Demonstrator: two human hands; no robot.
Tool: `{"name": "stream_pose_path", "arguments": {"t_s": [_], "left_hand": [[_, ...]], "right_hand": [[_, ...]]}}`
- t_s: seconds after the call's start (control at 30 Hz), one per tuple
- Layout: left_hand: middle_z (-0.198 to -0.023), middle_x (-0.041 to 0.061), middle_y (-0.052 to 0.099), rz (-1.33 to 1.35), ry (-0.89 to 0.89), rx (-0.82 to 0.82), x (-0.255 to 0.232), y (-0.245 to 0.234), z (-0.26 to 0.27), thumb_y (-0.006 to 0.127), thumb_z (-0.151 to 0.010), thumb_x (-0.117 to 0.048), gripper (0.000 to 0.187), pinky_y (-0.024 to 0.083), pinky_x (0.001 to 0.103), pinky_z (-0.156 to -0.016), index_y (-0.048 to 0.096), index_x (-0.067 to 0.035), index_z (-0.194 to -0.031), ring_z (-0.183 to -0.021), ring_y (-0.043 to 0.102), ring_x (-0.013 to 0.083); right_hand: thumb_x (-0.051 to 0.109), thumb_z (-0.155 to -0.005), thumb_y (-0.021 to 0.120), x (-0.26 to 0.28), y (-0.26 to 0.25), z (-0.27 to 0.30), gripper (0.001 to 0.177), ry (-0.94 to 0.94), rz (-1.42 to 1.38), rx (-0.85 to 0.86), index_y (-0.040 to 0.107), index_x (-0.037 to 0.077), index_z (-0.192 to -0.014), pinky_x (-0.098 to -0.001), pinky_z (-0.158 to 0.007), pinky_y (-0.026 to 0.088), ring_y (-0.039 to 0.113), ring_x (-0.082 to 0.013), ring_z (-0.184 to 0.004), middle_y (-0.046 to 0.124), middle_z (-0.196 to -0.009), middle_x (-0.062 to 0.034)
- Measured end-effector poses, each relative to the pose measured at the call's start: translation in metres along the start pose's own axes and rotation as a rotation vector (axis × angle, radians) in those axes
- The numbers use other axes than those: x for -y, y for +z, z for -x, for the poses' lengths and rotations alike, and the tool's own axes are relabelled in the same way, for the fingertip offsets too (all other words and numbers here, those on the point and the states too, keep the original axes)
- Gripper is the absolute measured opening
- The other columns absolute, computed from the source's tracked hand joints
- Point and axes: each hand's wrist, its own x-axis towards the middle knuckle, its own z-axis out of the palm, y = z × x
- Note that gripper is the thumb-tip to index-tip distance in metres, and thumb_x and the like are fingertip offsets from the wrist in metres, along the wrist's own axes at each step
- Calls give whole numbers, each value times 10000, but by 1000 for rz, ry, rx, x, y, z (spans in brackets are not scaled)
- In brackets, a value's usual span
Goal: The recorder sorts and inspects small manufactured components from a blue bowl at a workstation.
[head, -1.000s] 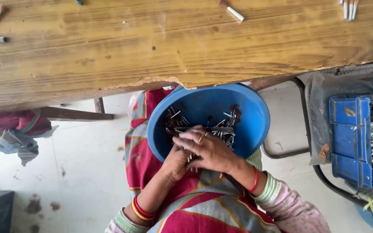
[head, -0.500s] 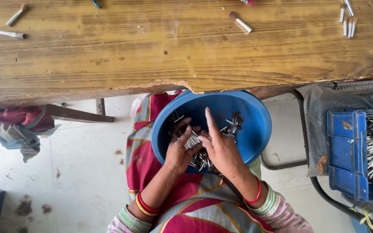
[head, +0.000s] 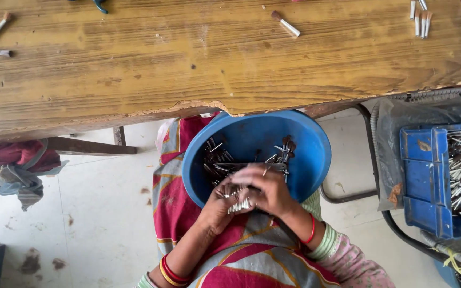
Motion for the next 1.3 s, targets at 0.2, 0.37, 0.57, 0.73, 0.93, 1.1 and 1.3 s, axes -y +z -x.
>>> {"name": "stream_pose_path", "arguments": {"t_s": [0.2,0.37,0.57,0.73,0.93,1.1,1.3], "left_hand": [[-1083,100,685,-24,66,-187,-35,20,5,610,-982,-115,465,661,424,-812,461,-86,-1421,-982,728,244],[-1144,80,730,-109,122,-166,-58,40,15,615,-956,-101,642,644,368,-784,384,-137,-1554,-995,732,216],[-1103,109,677,-535,383,20,-55,52,19,704,-833,103,1060,647,312,-772,133,-212,-1669,-946,690,171],[-1162,94,684,-476,374,-66,-72,76,25,704,-860,79,1057,619,284,-664,63,-240,-1638,-942,714,172],[-1188,124,662,-490,326,173,-73,88,33,669,-948,73,1040,625,277,-785,38,-240,-1714,-979,666,168],[-1218,94,641,-424,324,142,-68,78,29,663,-934,84,1051,632,274,-782,5,-233,-1690,-986,657,144],[-1159,100,652,-467,376,6,-68,73,19,666,-794,130,1110,667,299,-724,62,-227,-1654,-967,715,170]], "right_hand": [[41,-830,707,-74,25,48,174,518,549,287,764,100,-983,-418,-801,568,722,-333,-956,717,-998,-113],[-50,-831,663,-31,-6,21,314,526,2,-144,747,69,-1110,-377,-685,563,709,-305,-790,704,-952,-124],[-41,-845,682,-19,-19,16,255,120,198,-144,767,113,-1029,-343,-739,548,694,-258,-846,683,-952,-66],[-18,-846,716,-28,-18,19,203,429,42,-102,762,80,-1018,-342,-704,569,718,-239,-817,707,-939,-63],[-86,-796,695,-33,-16,25,254,398,411,-38,758,64,-991,-424,-768,561,688,-336,-895,714,-982,-106],[-97,-827,663,-23,-13,29,222,160,240,-226,724,73,-957,-407,-820,556,700,-296,-908,705,-975,-87],[-48,-814,699,-18,-26,18,154,123,56,-269,737,83,-886,-356,-839,547,680,-265,-942,691,-988,-83]]}}
